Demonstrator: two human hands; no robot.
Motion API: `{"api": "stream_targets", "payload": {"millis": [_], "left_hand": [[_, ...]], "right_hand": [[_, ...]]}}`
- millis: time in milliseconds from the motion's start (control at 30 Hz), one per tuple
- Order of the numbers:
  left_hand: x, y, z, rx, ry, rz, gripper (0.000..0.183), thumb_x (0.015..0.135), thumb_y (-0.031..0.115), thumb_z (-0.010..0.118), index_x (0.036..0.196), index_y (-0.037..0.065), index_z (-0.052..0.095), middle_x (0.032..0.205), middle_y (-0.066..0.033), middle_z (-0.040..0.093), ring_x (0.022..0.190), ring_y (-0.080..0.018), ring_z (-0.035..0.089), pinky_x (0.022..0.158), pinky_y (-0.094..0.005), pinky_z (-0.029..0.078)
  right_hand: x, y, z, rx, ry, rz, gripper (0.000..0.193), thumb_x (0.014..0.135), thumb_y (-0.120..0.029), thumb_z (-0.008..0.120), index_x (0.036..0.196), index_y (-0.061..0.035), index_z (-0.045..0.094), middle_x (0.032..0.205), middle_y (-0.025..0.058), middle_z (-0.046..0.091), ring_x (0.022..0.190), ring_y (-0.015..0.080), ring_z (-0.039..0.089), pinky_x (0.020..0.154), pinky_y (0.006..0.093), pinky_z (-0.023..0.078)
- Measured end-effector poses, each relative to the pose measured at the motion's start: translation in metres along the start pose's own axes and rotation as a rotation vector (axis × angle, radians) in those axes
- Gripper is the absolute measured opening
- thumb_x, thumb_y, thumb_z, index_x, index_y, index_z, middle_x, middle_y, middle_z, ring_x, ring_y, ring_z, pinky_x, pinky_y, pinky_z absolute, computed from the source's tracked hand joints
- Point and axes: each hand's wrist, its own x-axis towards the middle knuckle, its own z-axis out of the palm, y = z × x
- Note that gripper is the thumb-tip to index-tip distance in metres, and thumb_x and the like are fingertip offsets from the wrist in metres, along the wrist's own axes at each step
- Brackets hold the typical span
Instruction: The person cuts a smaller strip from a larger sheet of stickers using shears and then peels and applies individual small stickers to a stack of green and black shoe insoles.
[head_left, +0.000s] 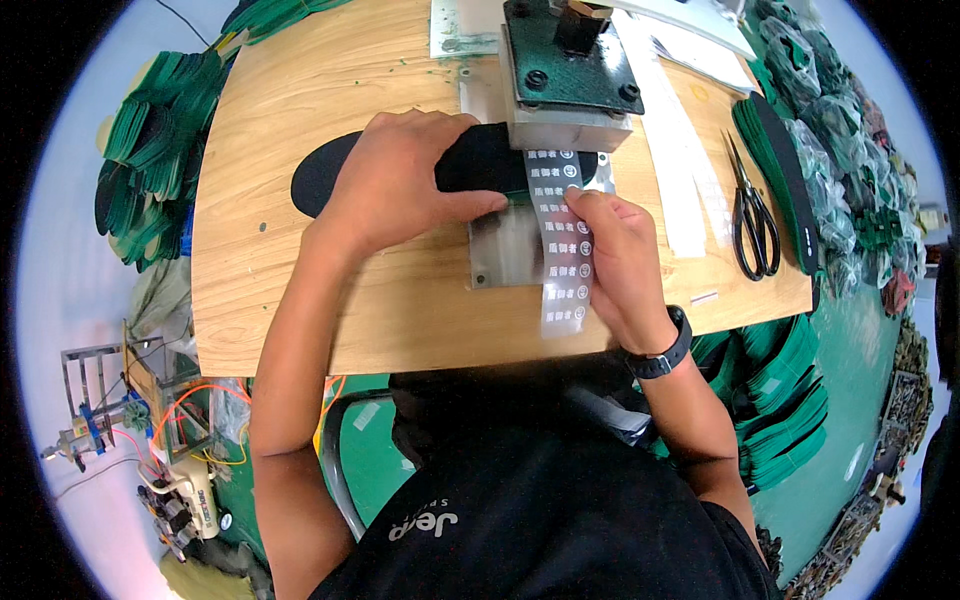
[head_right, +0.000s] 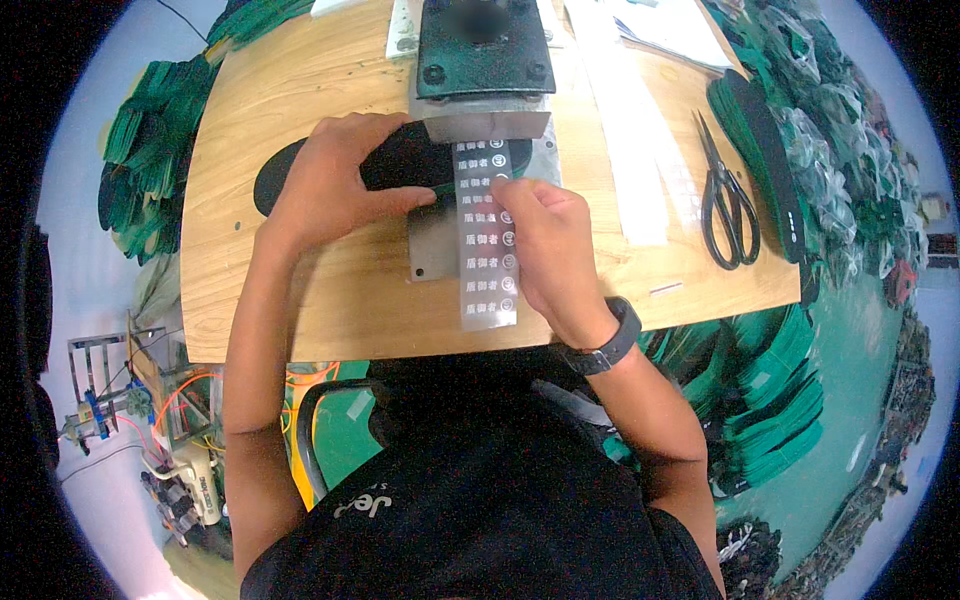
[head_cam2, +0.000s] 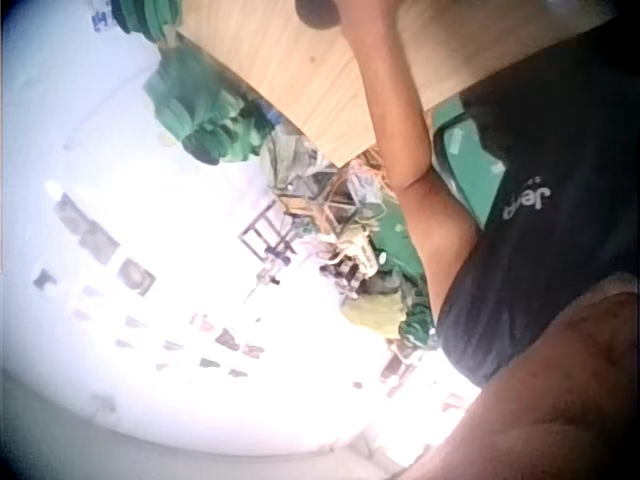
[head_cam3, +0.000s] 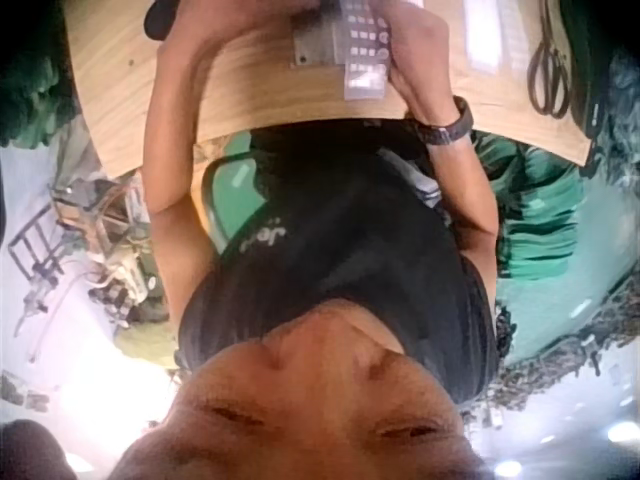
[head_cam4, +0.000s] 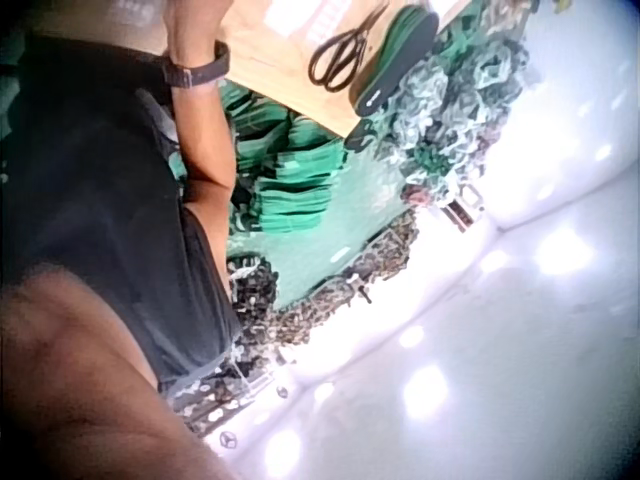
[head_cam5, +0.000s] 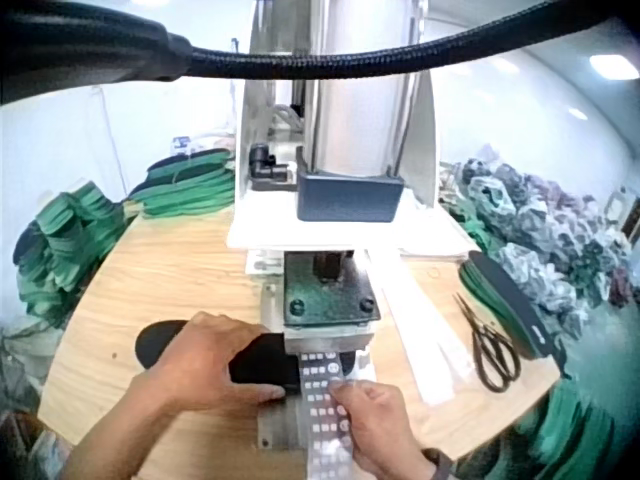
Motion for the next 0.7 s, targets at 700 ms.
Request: {"api": "stream_targets", "payload": {"millis": [700], "left_hand": [[-0.012, -0.013, 0.009, -0.176, 0.264, 0.221, 0.029, 0.072, 0.016, 0.071, 0.098, 0.004, 0.065, 0.098, -0.0174, 0.065, 0.086, -0.0323, 0.061, 0.077, -0.0370, 0.049]], "right_hand": [[-0.018, 0.006, -0.001, -0.137, -0.047, -0.149, 0.016, 0.090, -0.013, 0.057, 0.080, -0.0008, 0.061, 0.071, 0.0013, 0.059, 0.060, 0.0055, 0.053, 0.054, 0.0190, 0.043]]}}
